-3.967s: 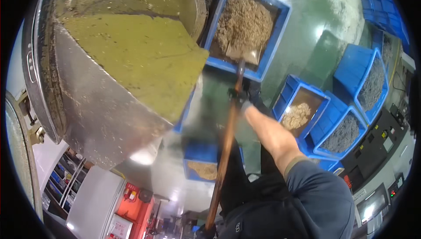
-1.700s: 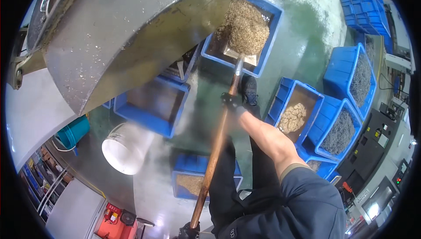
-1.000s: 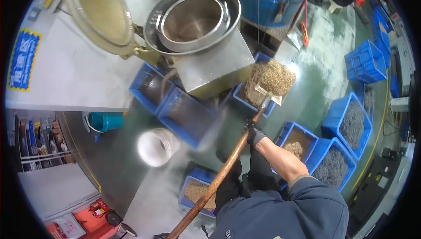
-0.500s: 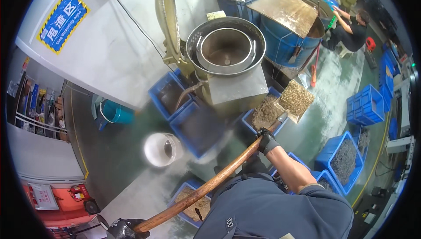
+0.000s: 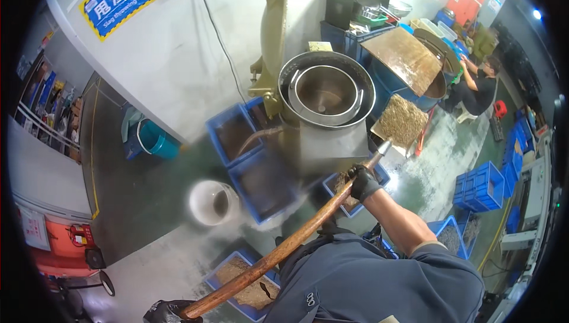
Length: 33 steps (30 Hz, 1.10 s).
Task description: Shoveling brown industrial material from plastic crates into a large metal container in a factory setting.
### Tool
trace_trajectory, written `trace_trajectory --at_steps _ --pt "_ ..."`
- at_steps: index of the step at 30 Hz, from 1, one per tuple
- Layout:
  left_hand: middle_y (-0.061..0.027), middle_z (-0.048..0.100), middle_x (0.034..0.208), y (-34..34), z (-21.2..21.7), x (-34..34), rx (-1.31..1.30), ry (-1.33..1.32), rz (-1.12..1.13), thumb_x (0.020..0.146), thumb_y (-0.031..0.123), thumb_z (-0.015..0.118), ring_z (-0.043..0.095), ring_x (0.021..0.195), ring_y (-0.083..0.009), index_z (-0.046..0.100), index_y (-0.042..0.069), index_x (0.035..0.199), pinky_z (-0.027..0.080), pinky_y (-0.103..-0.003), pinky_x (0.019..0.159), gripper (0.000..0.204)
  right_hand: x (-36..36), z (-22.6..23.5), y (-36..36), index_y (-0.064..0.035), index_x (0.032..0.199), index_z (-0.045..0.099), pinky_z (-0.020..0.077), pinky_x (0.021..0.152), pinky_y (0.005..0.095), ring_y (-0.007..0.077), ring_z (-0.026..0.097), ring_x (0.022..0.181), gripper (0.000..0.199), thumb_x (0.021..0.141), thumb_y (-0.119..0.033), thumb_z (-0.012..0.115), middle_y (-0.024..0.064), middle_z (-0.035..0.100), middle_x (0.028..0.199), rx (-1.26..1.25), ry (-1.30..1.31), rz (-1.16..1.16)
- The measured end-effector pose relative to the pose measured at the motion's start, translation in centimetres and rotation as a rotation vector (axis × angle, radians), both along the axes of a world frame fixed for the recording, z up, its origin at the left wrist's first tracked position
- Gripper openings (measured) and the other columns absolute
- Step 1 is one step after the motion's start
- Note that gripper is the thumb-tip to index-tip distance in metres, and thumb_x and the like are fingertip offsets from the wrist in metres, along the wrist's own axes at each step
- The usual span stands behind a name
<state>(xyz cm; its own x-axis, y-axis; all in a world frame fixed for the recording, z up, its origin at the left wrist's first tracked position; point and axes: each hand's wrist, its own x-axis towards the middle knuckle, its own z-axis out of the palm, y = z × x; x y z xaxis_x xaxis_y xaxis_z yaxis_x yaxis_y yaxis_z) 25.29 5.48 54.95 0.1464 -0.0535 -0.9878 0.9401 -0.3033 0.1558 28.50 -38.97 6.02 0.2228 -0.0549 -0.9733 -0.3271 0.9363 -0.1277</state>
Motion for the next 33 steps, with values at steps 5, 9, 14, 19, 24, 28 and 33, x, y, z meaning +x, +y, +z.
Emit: trace_trajectory --at_steps 5,9,14,19,24,28,33 --pt "-0.0057 0.063 0.076 0.6 -0.7 -2.8 0.052 -0.041 -0.005 0.076 0.042 0.076 0.051 0.053 -0.0086 0.053 -0.003 0.131 0.044 -0.025 0.047 0.075 6.4 -0.6 2.0 -0.0164 0.068 0.045 0.0427 0.044 0.0328 0.018 0.044 0.045 0.025 0.09 -0.014 0.057 0.0004 0.042 0.053 -0.034 -0.012 -0.022" --pt "-0.0065 0.065 0.075 4.0 -2.8 -8.8 0.265 -0.141 0.204 0.076 0.038 0.077 0.056 0.057 -0.0144 0.058 0.003 0.128 0.046 -0.03 0.052 0.066 10.8 -1.9 3.8 -0.0173 0.066 0.045 0.0412 0.045 0.0307 0.0165 0.044 0.046 0.028 0.09 -0.018 0.057 -0.0004 0.043 0.055 0.044 -0.264 -0.034" --pt "-0.0103 0.065 0.073 -1.5 -6.8 -11.7 0.628 -0.616 -0.4 0.085 0.025 0.066 0.059 0.057 -0.0207 0.066 0.01 0.118 0.046 -0.034 0.053 0.036 15.0 -4.4 4.0 -0.0158 0.074 0.051 0.048 0.05 0.0284 0.0153 0.051 0.051 0.02 0.089 -0.024 0.061 -0.0006 0.05 0.058 0.307 -0.558 -0.015" --pt "-0.0071 0.054 0.061 -7.4 -11.4 -10.0 0.727 -0.918 -0.648 0.082 0.018 0.067 0.051 0.048 -0.0221 0.065 0.01 0.122 0.041 -0.035 0.045 0.041 16.2 -10.4 1.3 -0.0121 0.076 0.051 0.0482 0.046 0.0298 0.018 0.052 0.048 0.019 0.088 -0.023 0.06 0.0026 0.05 0.058 0.298 -0.493 -0.067" --pt "-0.0083 0.059 0.068 -6.7 -14.9 -11.5 0.883 -0.918 -0.791 0.08 0.016 0.064 0.058 0.057 -0.0235 0.065 0.011 0.121 0.047 -0.037 0.052 0.041 14.5 -6.9 2.6 -0.0156 0.081 0.054 0.0429 0.049 0.03 0.0172 0.052 0.053 0.019 0.094 -0.029 0.051 0.0003 0.052 0.061 0.017 -0.239 0.111" --pt "-0.0109 0.064 0.07 -5.5 -17.2 -13.3 0.77 -0.943 -0.61 0.08 0.016 0.063 0.061 0.059 -0.0258 0.069 0.01 0.111 0.049 -0.039 0.053 0.032 17.3 -5.6 -0.5 -0.0146 0.083 0.057 0.0438 0.048 0.0334 0.0193 0.055 0.056 0.009 0.09 -0.02 0.056 0.0028 0.054 0.063 -0.074 -0.304 0.138" --pt "-0.0172 0.068 0.076 -3.6 -20.1 -19.4 0.746 -0.806 -0.563 0.083 0.023 0.062 0.063 0.062 -0.0341 0.071 0.007 0.096 0.05 -0.041 0.056 0.023 18.7 -2.4 4.2 -0.0123 0.079 0.057 0.0404 0.044 0.0326 0.0183 0.05 0.048 0.01 0.088 -0.016 0.058 0.0045 0.05 0.058 -0.168 -0.35 0.223"
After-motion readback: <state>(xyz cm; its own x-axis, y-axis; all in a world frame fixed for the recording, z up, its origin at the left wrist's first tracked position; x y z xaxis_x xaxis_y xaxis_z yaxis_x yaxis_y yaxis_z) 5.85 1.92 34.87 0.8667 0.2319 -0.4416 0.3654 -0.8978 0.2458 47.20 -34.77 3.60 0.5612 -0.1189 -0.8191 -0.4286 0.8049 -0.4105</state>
